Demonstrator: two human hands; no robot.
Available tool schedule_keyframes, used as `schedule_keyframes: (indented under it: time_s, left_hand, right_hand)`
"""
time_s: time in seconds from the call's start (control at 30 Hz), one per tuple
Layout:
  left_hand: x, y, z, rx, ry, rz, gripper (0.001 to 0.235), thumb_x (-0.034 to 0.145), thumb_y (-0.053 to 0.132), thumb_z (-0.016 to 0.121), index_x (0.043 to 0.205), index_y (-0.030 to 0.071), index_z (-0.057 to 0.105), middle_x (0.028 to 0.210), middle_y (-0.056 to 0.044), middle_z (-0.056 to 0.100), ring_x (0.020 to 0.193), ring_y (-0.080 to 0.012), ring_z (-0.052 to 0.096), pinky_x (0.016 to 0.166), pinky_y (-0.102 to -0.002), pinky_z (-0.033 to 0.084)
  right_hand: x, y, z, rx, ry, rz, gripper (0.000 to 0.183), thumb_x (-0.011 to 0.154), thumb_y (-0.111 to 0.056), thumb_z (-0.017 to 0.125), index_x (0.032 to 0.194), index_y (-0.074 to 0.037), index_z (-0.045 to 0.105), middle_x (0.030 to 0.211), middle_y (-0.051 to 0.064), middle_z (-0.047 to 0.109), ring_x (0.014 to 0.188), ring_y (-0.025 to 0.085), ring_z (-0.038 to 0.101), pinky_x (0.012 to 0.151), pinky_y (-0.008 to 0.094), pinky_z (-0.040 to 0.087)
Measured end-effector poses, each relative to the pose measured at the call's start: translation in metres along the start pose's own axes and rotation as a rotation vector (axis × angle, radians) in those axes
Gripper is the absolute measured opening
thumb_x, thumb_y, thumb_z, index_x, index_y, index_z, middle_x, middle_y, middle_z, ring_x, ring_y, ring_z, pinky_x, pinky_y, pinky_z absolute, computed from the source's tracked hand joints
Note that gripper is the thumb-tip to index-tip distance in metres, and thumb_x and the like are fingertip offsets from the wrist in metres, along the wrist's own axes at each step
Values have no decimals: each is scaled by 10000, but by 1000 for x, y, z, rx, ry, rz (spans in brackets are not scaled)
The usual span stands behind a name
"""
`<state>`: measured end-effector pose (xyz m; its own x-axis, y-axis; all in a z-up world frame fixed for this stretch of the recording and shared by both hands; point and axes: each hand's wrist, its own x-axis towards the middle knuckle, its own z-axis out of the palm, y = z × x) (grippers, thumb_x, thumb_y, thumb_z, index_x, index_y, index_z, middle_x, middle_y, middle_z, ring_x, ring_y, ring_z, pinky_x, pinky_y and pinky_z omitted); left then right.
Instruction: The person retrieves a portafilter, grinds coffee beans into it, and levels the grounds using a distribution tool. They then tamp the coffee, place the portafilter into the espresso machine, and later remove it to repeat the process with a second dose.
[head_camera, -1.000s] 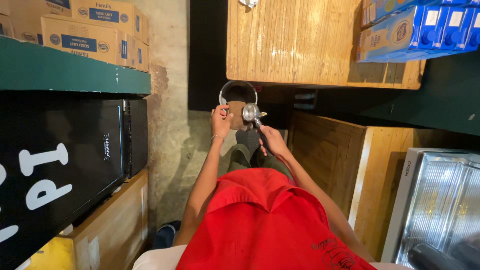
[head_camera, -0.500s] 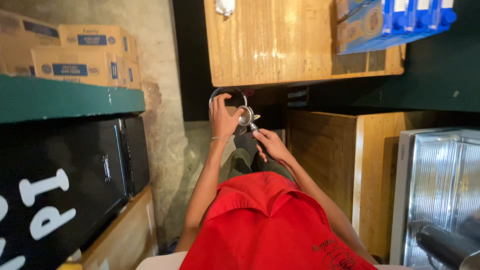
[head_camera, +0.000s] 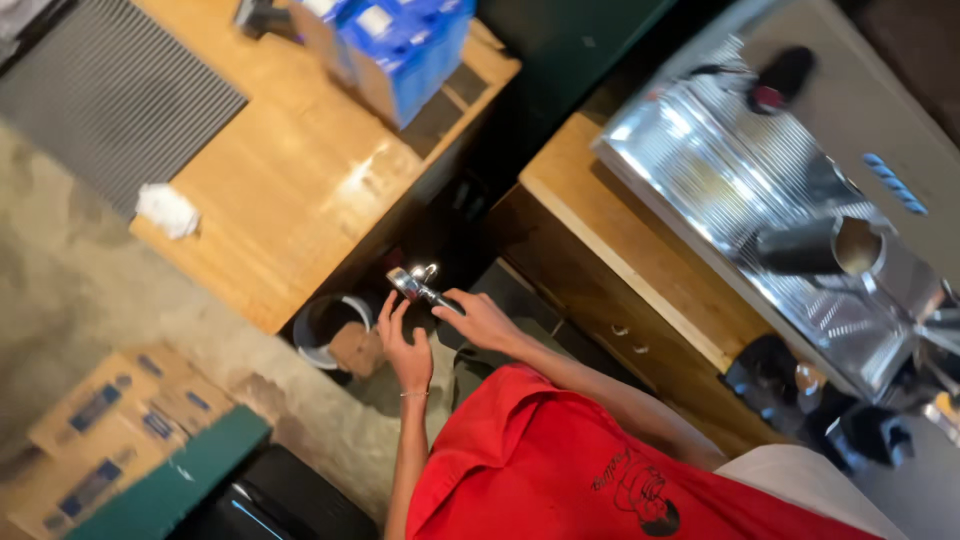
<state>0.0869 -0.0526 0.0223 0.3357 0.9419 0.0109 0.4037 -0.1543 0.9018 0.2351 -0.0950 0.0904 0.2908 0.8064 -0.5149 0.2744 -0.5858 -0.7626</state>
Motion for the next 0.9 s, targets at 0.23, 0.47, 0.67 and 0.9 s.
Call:
schedule_keyframes:
  time_s: [0.23,0.47,0.67,0.9]
  left_hand:
    - [6,62,80,-557,-170,-256,344,853,53,525,1196,24,543,1187,-148,576,1136,-247,541,911,-352,467]
    - [-10,138,174,-537,-489,-252,281,912,135,488,1169,45,558,1112,-136,626,1036,-220,605,818,-316,499]
    - [-36,174,250,-545,-657,-259,241,940,155,491,1137,55,590,1049,-109,651,938,-180,640,756,-261,506]
    - [-59,182,291,-487,-778,-311,258,947,203,500,1157,96,605,1033,-58,644,951,-145,623,746,-238,486]
  right_hand:
    - [-49,31,-70,385,260,125,375,899,-265,527,1172,-12,567,433,81,531,325,184,540,357,286,483]
    - [-108,90,-150,242,669,30,312,897,-244,542,1164,-91,593,825,241,647,792,410,637,653,493,487]
    - [-148,132,-215,21,909,17,325,917,-246,541,1184,-65,581,990,242,649,920,418,619,768,472,500]
    - [-132,179,-273,-411,1075,-56,329,944,-297,530,1179,-70,561,929,141,648,909,306,638,740,385,524]
